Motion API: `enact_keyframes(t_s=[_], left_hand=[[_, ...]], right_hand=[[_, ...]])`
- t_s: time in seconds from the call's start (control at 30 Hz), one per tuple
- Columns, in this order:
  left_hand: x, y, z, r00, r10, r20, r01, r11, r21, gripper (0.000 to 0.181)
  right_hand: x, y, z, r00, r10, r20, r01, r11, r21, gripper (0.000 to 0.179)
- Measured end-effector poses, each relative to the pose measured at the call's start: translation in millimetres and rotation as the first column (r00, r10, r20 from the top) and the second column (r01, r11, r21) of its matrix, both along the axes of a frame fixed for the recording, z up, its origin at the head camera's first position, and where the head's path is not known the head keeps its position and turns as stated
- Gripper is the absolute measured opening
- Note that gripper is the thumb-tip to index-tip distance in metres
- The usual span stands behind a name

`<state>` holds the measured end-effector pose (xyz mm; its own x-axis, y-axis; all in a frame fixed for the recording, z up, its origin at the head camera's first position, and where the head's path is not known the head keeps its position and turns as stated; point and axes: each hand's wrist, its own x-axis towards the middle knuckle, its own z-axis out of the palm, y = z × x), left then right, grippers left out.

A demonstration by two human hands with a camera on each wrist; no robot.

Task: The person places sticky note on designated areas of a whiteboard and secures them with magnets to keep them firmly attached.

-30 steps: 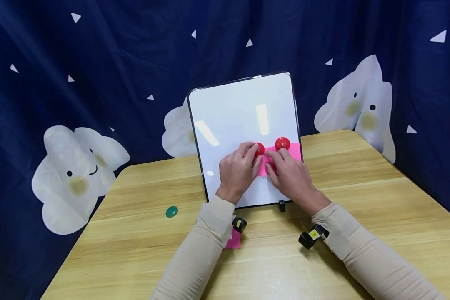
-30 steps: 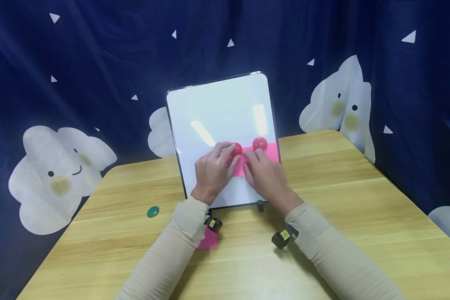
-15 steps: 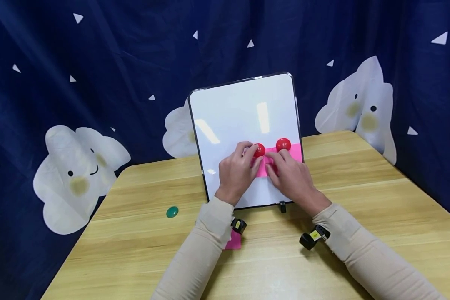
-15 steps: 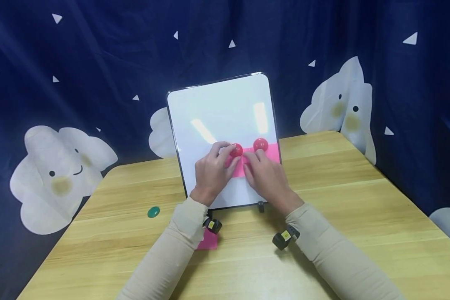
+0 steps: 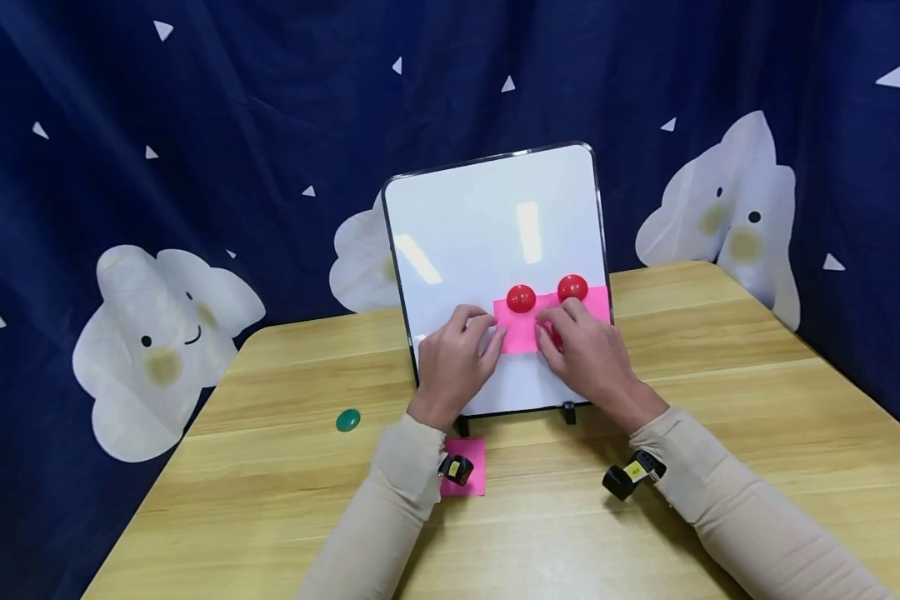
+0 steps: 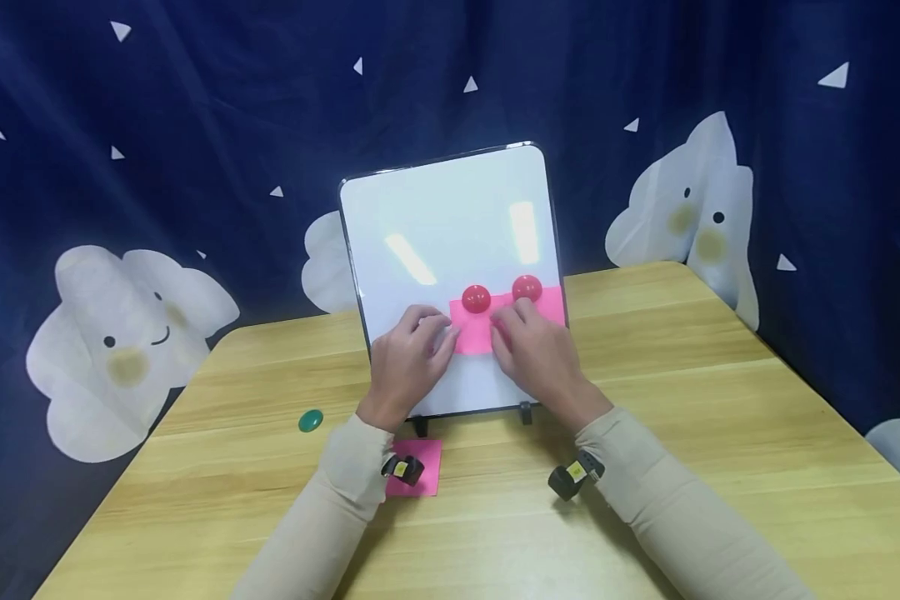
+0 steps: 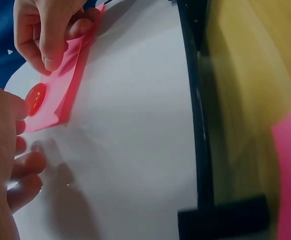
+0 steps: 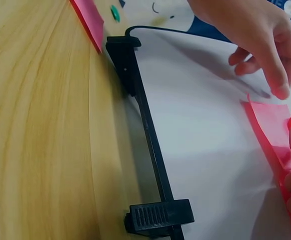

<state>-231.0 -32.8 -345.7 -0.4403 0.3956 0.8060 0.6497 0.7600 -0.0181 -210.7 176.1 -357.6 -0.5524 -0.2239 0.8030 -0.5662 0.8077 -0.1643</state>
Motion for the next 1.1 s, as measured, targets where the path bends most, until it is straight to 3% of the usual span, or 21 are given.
enact_keyframes(t_s=[0.43,0.63,1.1], left_hand=[[7.5,-29.5,-8.6,0.993,-0.034,0.109,0.033,0.999,0.005,0.018],[9.6,-39.2,-10.6,0.993,-0.047,0.106,0.047,0.999,0.007,0.018],[14.8,-79.2,-13.9,0.994,-0.023,0.111,0.024,1.0,-0.004,0.018]], right_hand=[[3.3,-4,-2.9,0.997,0.051,0.05,-0.051,0.999,0.003,0.011],[6.1,-8,-3.4,0.99,0.079,0.116,-0.077,0.997,-0.023,0.008],[13.0,-22,-2.4,0.98,0.139,0.141,-0.137,0.99,-0.026,0.008]])
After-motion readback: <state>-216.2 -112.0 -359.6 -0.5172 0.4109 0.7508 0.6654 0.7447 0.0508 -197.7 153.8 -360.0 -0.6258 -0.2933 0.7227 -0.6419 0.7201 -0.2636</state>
